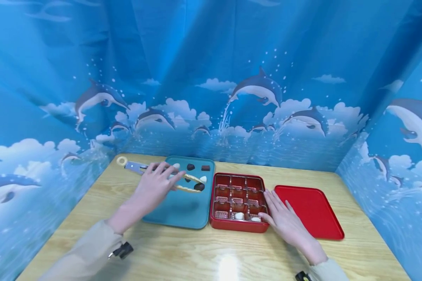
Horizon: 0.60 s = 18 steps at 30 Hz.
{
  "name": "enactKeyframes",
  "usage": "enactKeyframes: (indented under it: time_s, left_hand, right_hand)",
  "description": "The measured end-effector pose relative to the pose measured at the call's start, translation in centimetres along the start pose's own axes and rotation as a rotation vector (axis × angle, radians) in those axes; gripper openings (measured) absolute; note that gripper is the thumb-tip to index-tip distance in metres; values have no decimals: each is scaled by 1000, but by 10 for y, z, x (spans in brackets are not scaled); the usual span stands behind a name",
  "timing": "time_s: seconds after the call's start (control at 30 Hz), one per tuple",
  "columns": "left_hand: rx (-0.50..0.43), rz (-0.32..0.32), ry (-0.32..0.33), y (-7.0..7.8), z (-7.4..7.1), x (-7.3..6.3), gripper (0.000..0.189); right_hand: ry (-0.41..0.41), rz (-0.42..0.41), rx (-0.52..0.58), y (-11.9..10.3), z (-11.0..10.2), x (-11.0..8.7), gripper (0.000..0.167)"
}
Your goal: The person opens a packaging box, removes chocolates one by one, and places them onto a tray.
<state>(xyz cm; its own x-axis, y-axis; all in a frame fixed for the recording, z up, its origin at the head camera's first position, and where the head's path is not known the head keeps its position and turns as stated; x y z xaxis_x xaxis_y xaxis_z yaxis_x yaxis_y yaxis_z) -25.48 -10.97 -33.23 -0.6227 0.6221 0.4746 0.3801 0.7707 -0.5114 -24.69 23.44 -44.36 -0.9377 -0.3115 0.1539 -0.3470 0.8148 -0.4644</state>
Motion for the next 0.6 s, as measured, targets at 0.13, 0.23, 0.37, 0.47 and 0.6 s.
enactKeyframes:
  time_s: [0.13, 0.23, 0.37, 0.47, 0.6]
  left_hand:
    - [29, -50, -51, -17, 12, -12, 55]
    - [50, -78, -77, -28, 21, -21, 53]
    - [66, -87, -86, -36, 32, -33, 50]
    - [92, -73, -73, -39, 38, -40, 47]
    - [146, -49, -68, -40, 44, -45, 41]
  right_hand:
    - [-8, 7, 4, 1, 0, 0, 79]
    - [-10, 9, 6, 1, 0, 0, 80]
    - [-10, 11, 11, 0, -1, -1, 80]
    - [-16, 13, 15, 0, -1, 0, 80]
    - [-21, 14, 17, 1, 1, 0, 80]
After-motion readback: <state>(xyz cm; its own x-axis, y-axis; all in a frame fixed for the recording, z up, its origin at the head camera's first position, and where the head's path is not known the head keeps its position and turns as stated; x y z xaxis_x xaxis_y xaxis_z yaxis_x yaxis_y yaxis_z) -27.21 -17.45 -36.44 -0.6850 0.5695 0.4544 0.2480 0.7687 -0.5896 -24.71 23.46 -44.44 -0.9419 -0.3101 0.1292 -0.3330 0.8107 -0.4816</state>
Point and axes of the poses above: each hand's wrist, its own x-axis towards the middle knuckle, its own z-axis out of the palm, y = z × x, the point moved 7 cm from there along x, towards the middle knuckle, and after that the axes turned 13 degrees about x, right-handed, at the moved point
